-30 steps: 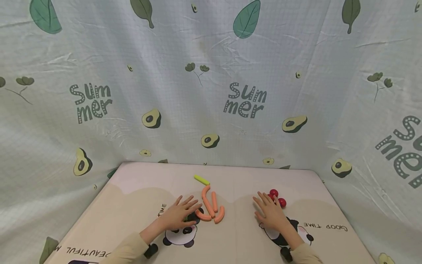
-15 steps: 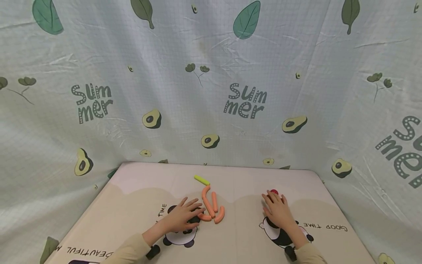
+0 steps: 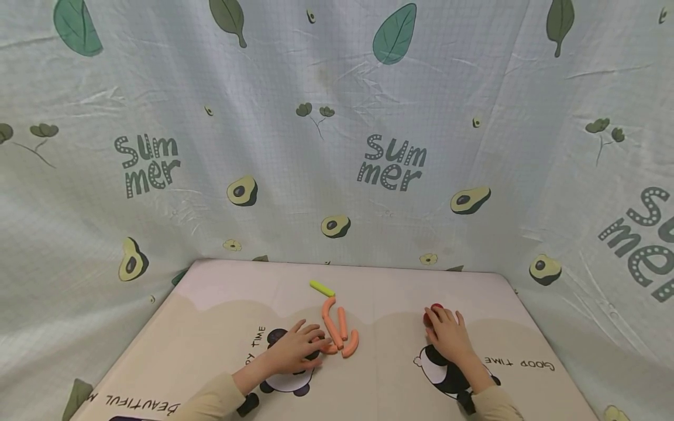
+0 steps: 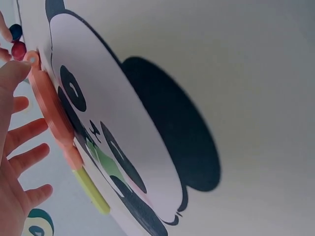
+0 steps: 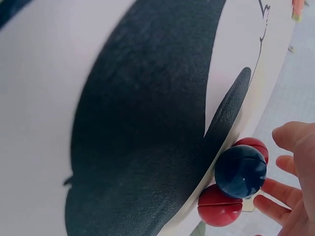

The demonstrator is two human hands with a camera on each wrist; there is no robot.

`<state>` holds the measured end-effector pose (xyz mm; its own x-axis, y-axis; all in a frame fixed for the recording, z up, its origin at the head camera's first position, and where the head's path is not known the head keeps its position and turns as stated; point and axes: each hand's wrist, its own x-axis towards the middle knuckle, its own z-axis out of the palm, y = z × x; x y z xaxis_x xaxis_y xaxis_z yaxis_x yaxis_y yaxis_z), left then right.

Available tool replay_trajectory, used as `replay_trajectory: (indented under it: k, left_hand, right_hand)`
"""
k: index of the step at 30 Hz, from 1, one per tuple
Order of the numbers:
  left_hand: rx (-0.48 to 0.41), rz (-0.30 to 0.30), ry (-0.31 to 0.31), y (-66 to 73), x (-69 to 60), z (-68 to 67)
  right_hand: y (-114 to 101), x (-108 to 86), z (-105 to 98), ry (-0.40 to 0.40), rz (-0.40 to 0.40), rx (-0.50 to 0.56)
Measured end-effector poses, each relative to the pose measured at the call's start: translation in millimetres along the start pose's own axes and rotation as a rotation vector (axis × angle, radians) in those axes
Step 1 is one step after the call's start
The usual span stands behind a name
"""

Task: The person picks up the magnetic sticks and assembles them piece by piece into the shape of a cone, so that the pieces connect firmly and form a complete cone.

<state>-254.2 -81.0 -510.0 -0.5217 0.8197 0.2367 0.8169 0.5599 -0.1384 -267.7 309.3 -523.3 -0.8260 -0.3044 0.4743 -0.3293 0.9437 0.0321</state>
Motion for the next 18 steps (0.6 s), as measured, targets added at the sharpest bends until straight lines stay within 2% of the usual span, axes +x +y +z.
replay_trajectory:
  k: [9,18]
  left_hand:
    - [0.035,0.04,0.022,4.0,2.6,5.6]
    - [0.105,0.036,0.026,8.3,6.7,0.1]
  right_hand:
    - [-0.2,0.5,2.6,0.021,-0.001,-0.015]
    - [0.8,5.6,2.2,-0.041,0.035,-0.016]
